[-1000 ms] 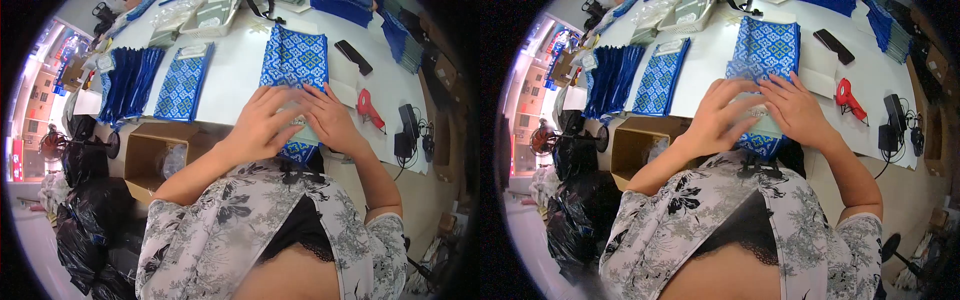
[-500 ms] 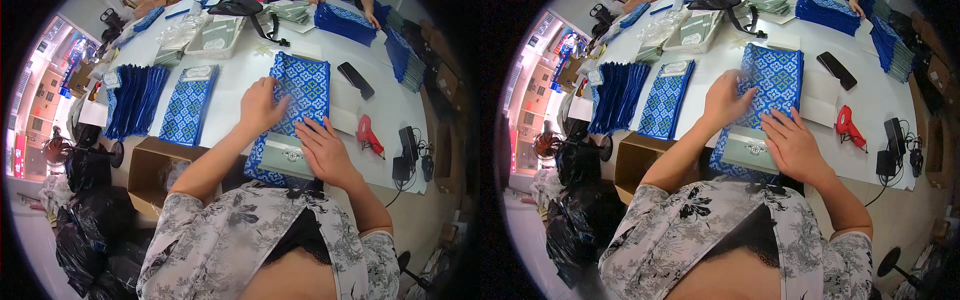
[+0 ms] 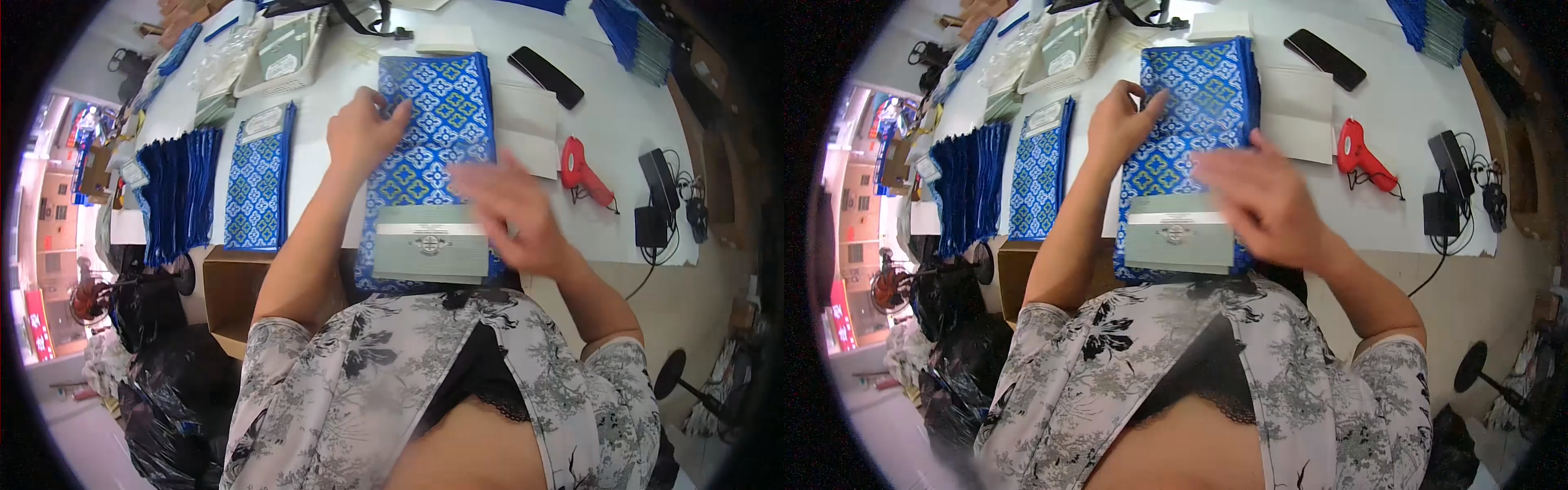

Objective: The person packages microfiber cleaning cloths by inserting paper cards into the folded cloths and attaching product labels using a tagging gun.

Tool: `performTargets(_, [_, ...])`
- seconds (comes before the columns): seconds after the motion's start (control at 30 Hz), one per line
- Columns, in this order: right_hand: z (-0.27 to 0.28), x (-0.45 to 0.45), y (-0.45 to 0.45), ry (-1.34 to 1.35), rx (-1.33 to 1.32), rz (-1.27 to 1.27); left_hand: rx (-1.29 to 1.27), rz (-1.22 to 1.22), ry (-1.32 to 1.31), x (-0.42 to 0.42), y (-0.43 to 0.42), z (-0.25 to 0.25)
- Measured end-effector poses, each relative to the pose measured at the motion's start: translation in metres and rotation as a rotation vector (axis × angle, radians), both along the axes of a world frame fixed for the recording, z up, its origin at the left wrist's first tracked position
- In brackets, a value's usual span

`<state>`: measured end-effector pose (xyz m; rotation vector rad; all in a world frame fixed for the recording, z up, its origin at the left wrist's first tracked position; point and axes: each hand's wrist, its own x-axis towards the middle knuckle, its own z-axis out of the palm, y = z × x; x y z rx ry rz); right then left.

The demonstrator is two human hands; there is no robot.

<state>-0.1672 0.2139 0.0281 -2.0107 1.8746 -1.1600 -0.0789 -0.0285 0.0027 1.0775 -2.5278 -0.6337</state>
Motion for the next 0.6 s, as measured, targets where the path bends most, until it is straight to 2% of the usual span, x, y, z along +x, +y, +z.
performTargets(0.03, [-0.004, -0.010, 0.005, -0.044, -0.110, -0.170, 0.004, -0.008, -0.001, -0.002, -0.003, -0.001])
performTargets(0.07, [-0.026, -0.034, 0.007, -0.190, -0.243, -0.233, -0.005, -0.010, -0.017, -0.004, -0.008, -0.002])
performTargets(0.1, [-0.014, -0.048, 0.009, -0.098, -0.051, -0.400, -0.016, -0.010, -0.033, -0.006, -0.012, -0.003])
performTargets(0.13, [-0.021, -0.061, 0.013, -0.100, -0.052, -0.401, -0.016, -0.011, -0.034, -0.008, -0.015, -0.004])
performTargets(0.2, [-0.039, -0.085, 0.017, 0.307, 0.252, -0.450, -0.047, -0.008, -0.063, -0.016, -0.022, -0.003])
performTargets(0.23, [-0.045, -0.085, 0.016, 0.314, 0.238, -0.445, -0.025, 0.005, -0.091, -0.020, -0.023, -0.001])
performTargets(0.3, [-0.061, -0.080, 0.015, 0.638, 0.431, -0.422, -0.090, 0.002, -0.072, -0.028, -0.026, -0.001])
performTargets(0.4, [-0.083, -0.095, 0.013, 0.651, 0.344, -0.353, -0.109, 0.000, -0.032, -0.036, -0.031, 0.000])
performTargets(0.47, [-0.083, -0.107, 0.010, 0.651, 0.376, -0.334, -0.096, -0.003, -0.005, -0.042, -0.031, -0.005])
performTargets(0.53, [-0.070, -0.113, 0.006, 0.644, 0.407, -0.316, -0.057, -0.051, 0.213, -0.044, -0.031, -0.010])
performTargets(0.6, [-0.050, -0.114, -0.003, 0.569, 0.700, -0.275, -0.036, -0.092, 0.239, -0.044, -0.029, -0.009])
